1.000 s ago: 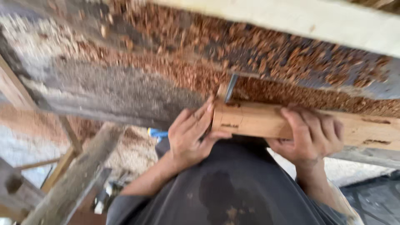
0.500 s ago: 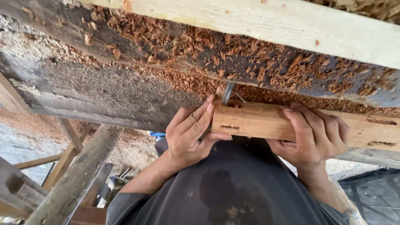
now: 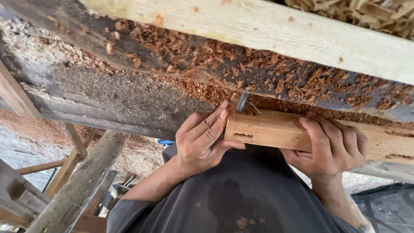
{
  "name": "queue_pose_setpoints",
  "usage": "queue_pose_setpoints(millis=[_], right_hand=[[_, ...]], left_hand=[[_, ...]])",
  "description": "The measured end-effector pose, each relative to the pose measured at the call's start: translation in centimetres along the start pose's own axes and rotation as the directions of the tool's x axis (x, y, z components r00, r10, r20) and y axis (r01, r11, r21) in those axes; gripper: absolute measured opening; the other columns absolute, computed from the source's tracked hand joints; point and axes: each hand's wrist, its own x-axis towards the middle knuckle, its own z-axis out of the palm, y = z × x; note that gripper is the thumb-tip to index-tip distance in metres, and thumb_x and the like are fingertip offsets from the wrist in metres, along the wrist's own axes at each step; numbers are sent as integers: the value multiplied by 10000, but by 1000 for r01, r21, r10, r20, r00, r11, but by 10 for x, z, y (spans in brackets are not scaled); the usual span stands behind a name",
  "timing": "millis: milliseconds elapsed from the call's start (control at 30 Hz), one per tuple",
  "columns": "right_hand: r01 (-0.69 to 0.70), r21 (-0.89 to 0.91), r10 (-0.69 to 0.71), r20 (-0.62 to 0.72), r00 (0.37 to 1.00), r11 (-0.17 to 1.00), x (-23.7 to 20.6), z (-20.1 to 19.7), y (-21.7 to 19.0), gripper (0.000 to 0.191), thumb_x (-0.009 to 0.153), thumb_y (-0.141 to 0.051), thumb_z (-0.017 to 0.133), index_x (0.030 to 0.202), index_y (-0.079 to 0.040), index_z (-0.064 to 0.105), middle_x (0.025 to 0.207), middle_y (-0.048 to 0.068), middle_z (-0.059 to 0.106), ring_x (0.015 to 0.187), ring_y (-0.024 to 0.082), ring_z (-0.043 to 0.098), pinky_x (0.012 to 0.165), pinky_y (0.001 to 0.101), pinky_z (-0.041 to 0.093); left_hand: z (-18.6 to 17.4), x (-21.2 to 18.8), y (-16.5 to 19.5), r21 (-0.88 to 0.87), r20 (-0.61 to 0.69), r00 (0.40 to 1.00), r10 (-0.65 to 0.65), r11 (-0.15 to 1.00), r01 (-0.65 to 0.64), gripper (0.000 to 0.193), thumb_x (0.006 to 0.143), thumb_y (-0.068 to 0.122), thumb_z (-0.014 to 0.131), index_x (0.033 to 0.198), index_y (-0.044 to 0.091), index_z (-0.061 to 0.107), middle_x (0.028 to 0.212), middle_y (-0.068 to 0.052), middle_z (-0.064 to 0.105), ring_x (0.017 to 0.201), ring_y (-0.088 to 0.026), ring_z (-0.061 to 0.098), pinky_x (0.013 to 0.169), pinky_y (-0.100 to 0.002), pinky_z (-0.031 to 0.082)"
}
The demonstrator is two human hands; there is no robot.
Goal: The person uses a chisel and hammer to carve rectangular notches into a wooden plank clamped to a workbench. They repeatedly position the chisel, strike it with a hammer, and clear wood chips to deepen the cuts.
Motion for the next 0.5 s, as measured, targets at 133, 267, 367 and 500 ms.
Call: queue_pose_setpoints(millis=[133,267,367,500], right_hand=[[-12,-7,12,-8,1000,1000,-1,1,2,515,933,-619,711,1065,-126,771,1003,44,756,916,233,683,874,400,483],[5,-1,-5,-4,1000,1000,-1,1,4,515,912,-615,703,1032,-117,756,979,47,747,887,238,672,854,408,480],[-3,-27,3,8,1000,1000,0,1,6,471,917,-566,751,1080,-124,774,1035,43,765,935,240,684,898,408,486],[7,-43,-10,-59,998,999,4,8,9,444,888,-524,801,1067,-118,769,1011,53,756,907,242,675,885,406,490]], left_hand=[[0,4,-1,-11,23,1000,15,1000,-15,704,801,385,895,1276,-66,636,1318,-197,679,1035,-271,721,846,-325,582],[-1,7,-1,-1,5,1000,19,1000,-19,705,811,384,897,1287,-63,630,1319,-193,675,1056,-289,719,882,-334,599],[0,10,-1,12,21,999,29,999,-29,711,815,380,901,1292,-70,624,1326,-200,674,1056,-298,717,886,-345,587],[0,15,-5,3,-5,999,48,999,-48,699,820,383,902,1299,-47,627,1344,-183,662,1073,-304,716,899,-345,592]])
